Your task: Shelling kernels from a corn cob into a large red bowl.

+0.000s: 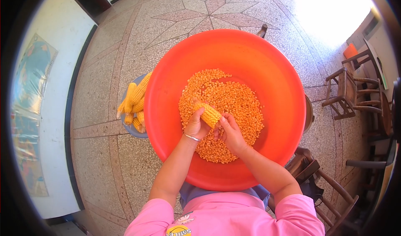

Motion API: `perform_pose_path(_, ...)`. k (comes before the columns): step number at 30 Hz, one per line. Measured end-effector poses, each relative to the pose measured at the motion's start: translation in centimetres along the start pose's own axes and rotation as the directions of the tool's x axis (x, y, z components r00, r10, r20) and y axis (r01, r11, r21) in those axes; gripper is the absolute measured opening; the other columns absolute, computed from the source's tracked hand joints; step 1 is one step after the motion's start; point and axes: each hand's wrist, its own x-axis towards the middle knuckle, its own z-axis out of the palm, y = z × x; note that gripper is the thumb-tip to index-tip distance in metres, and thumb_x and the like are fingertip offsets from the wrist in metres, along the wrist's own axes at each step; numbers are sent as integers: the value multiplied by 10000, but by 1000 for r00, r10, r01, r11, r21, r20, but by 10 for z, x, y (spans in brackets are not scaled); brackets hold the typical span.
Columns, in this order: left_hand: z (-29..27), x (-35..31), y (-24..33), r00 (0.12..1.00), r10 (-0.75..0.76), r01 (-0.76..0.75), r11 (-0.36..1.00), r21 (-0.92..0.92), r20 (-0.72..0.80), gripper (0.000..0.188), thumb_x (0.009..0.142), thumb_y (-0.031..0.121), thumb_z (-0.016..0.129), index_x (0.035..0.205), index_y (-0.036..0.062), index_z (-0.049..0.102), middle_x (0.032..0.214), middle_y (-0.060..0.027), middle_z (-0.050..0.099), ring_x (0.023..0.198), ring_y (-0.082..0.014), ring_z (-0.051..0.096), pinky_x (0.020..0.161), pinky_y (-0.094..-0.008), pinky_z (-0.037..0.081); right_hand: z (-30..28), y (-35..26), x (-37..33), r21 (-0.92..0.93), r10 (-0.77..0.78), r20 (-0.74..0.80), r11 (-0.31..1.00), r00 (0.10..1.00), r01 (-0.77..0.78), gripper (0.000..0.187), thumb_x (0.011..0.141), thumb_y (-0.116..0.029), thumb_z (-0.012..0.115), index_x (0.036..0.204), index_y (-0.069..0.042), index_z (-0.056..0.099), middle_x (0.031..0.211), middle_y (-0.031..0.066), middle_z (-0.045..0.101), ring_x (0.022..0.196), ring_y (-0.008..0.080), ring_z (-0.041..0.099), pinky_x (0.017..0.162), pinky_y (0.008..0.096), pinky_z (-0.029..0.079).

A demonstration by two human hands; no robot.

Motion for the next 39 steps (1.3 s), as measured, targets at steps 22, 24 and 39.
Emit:
perform_pose_path(22, 12, -2, -7, 997, -2, 6, 999, -51, 83, 341, 801, 236, 642, 1071, 148, 455, 981, -73, 545, 920, -225, 562, 827, -395, 491, 6, 25, -8, -238, -292, -126, 937, 948, 257, 324, 904, -159, 292, 1214, -73, 336, 868, 27, 466, 637, 81, 414, 537, 218, 372)
perform_pose_path(24, 12, -2, -9, 997, 11, -7, 999, -53, 74, 341, 802, 238, 641, 1072, 145, 456, 981, -74, 545, 922, -226, 562, 829, -395, 490, 7, 24, -8, -243, -298, -114, 933, 948, 265, 325, 905, -154, 289, 1216, -75, 340, 892, 26, 473, 650, 68, 409, 555, 209, 370)
perform_pose_path(39, 10, 0, -6, 998, 26, -7, 942, -335, 51, 277, 805, 274, 636, 982, 122, 488, 905, -60, 526, 878, -202, 532, 796, -366, 494, 9, 13, -5, -204, -248, 42, 946, 968, 251, 378, 927, -204, 487, 1215, -64, 287, 889, 47, 500, 656, 75, 457, 556, 211, 400)
